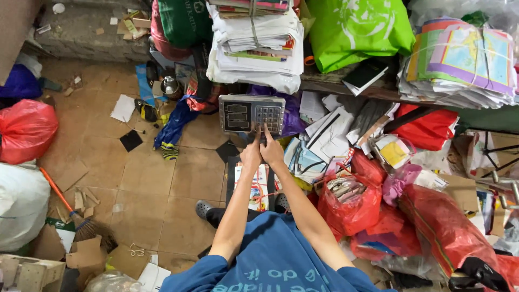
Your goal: The person is sorting through bundles of paper and books, weighing them on a digital scale, and recording the weights in a notebook.
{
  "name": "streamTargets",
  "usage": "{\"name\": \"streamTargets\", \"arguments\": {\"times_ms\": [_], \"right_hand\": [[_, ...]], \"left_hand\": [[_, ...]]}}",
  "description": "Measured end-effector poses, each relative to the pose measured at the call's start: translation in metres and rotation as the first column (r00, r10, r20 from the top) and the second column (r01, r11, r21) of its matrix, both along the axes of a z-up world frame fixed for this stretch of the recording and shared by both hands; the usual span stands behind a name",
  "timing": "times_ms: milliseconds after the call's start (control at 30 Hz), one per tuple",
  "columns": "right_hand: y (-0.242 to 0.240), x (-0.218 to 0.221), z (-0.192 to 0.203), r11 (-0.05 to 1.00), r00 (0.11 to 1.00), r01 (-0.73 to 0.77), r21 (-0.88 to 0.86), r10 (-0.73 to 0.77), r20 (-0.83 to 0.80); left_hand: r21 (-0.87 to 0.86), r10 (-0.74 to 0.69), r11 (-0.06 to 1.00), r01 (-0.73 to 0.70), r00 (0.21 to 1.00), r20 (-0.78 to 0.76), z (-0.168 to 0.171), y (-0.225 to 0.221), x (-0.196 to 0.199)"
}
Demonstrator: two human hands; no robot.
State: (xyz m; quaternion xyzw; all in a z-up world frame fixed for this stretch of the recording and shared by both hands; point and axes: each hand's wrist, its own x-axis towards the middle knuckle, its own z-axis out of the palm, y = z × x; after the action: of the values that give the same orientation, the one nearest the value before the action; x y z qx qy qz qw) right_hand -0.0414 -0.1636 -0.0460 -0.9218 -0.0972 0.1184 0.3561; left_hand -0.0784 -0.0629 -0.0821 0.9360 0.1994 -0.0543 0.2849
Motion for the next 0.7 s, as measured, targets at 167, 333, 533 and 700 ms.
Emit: {"name": "streamTargets", "arguments": {"times_ms": [167,333,533,700], "right_hand": [[-0.007,0.001,-0.023,0.999,0.999,-0.034,-0.002,0.034,-0.039],[-0.003,-0.001,-0.012,0.995,0.993,-0.072,-0.067,0.066,-0.095],[-0.008,-0.001,-0.010,0.963,0.983,-0.163,-0.214,0.141,-0.116],[-0.009,0.002,-0.006,0.958,0.981,-0.190,-0.214,0.177,-0.080]], "left_hand": [[0.035,-0.021,0.999,0.022,0.999,-0.040,-0.019,-0.002,0.000],[0.063,-0.072,0.995,0.073,0.997,-0.021,0.001,0.003,-0.006],[0.162,-0.122,0.976,0.146,0.981,-0.151,-0.011,0.011,0.003],[0.179,-0.143,0.969,0.170,0.978,-0.153,-0.010,0.014,0.003]]}}
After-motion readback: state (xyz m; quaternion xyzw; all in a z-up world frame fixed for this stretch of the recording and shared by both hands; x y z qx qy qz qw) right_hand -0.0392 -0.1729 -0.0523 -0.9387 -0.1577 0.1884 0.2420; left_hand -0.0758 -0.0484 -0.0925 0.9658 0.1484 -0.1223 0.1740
